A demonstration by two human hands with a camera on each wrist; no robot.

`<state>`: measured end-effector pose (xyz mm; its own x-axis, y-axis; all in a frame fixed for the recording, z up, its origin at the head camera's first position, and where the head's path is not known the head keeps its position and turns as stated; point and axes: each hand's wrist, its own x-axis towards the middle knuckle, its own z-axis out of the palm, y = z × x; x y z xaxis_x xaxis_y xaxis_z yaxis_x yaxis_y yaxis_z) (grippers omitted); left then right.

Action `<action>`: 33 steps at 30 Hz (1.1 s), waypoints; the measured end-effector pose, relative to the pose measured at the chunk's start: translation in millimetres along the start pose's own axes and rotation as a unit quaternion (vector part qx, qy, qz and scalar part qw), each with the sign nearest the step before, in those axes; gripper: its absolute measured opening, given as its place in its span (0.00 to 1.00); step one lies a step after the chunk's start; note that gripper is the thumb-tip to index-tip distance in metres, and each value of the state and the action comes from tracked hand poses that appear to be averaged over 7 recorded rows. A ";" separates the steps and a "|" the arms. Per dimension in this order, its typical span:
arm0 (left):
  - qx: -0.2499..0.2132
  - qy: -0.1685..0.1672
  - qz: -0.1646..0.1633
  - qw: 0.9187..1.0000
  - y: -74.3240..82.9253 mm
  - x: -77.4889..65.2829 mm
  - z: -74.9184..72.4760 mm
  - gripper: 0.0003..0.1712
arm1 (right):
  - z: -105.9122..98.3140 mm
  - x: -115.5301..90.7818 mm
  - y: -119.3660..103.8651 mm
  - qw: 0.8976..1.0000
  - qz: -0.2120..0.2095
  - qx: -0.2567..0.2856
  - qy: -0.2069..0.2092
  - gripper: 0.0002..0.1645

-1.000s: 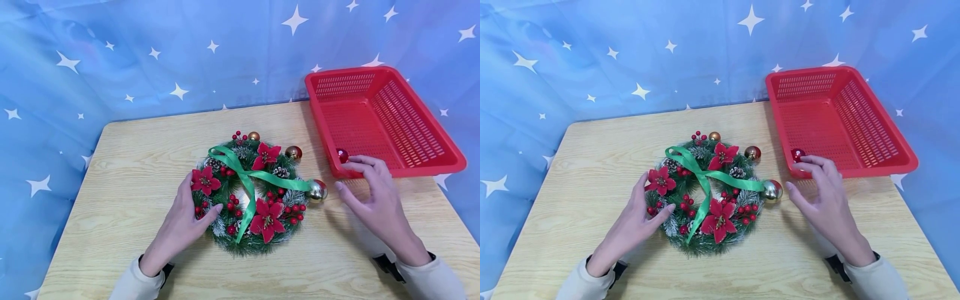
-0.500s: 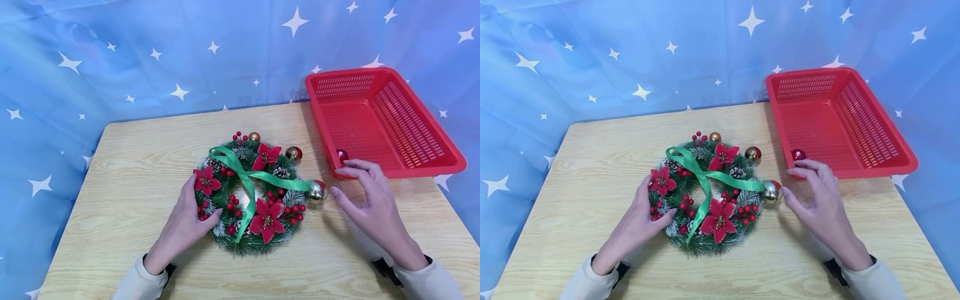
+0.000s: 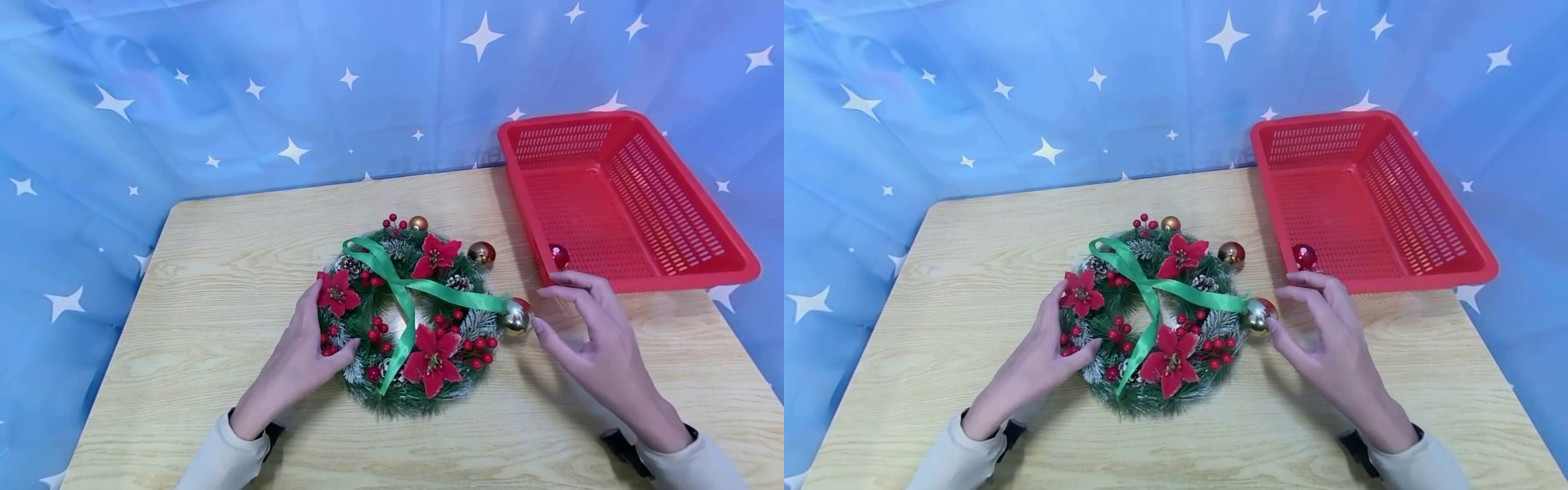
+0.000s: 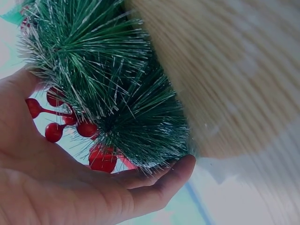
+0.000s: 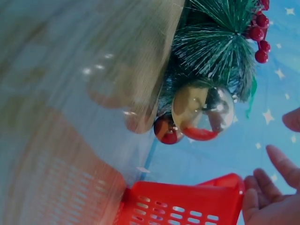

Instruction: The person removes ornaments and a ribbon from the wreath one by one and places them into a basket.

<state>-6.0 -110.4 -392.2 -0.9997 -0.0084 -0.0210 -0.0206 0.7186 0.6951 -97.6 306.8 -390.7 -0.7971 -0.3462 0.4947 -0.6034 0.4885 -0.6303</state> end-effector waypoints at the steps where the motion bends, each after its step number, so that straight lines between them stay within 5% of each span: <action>1: -0.007 -0.007 -0.005 1.000 0.3 0.9 -0.6 0.67 | 0.6 -0.1 0.1 1.000 -0.003 0.004 0.001 0.25; 14: -0.007 -0.040 -0.016 0.999 -1.7 5.8 -7.1 0.68 | 7.7 -3.2 1.7 0.999 -0.032 0.025 0.005 0.23; 33: -0.013 -0.062 0.005 0.998 -7.9 9.8 -13.3 0.65 | 6.7 -6.4 -4.0 0.995 0.025 -0.017 -0.098 0.35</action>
<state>-15.7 -125.4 -388.4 -0.9911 0.0860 -0.1019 -0.0128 0.6996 0.7144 -90.3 301.7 -395.3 -0.8171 -0.4688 0.3357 -0.5650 0.5349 -0.6282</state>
